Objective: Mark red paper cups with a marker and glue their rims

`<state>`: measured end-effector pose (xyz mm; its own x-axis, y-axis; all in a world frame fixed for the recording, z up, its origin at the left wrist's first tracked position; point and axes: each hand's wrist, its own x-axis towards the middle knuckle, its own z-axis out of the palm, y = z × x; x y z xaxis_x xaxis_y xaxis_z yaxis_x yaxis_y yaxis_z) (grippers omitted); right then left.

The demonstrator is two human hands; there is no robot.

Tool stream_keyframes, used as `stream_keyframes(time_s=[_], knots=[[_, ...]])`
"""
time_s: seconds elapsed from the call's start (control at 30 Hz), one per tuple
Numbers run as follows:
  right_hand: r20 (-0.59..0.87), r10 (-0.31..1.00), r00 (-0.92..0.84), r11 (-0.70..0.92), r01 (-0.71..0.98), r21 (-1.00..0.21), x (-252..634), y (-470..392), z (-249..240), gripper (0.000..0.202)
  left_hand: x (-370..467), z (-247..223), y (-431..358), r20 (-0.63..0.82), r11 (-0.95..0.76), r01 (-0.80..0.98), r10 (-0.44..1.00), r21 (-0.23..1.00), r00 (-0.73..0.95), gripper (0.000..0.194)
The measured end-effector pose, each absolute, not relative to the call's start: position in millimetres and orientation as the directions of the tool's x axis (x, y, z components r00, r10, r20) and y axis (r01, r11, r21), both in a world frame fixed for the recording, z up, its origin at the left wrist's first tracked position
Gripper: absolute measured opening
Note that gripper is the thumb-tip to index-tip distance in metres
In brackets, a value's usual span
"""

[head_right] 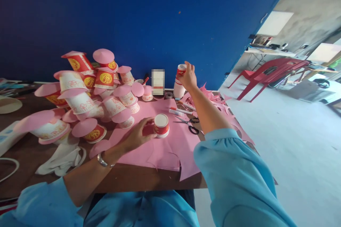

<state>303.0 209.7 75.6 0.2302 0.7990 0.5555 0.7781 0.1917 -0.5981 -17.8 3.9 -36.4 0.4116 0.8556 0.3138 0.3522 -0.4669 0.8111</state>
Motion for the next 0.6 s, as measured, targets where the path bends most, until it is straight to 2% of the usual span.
stream_keyframes(time_s=[0.1, 0.17, 0.37, 0.5, 0.6], knots=[[0.529, 0.817, 0.23, 0.186, 0.763, -0.619, 301.4, 206.3, 62.9, 0.096, -17.2, -32.5, 2.7, 0.291, -0.452, 0.388, 0.866, 0.803, 0.406, 0.059], [0.532, 0.814, 0.231, 0.192, 0.758, -0.623, 303.1, 205.3, 61.4, 0.097, -17.2, -30.9, 2.3, 0.283, -0.45, 0.402, 0.867, 0.797, 0.41, 0.055], [0.638, 0.747, 0.186, 0.252, 0.809, -0.531, 317.6, 207.8, 89.9, 0.083, -16.7, -30.5, 3.4, 0.316, -0.481, 0.371, 0.849, 0.794, 0.424, 0.052], [0.622, 0.766, 0.161, 0.243, 0.823, -0.513, 323.4, 204.3, 98.5, 0.073, -16.5, -31.4, 3.7, 0.323, -0.482, 0.352, 0.846, 0.802, 0.424, 0.05], [0.596, 0.781, 0.187, 0.226, 0.805, -0.549, 320.9, 200.5, 88.4, 0.09, -17.8, -30.9, 2.7, 0.312, -0.475, 0.372, 0.852, 0.798, 0.419, 0.051]])
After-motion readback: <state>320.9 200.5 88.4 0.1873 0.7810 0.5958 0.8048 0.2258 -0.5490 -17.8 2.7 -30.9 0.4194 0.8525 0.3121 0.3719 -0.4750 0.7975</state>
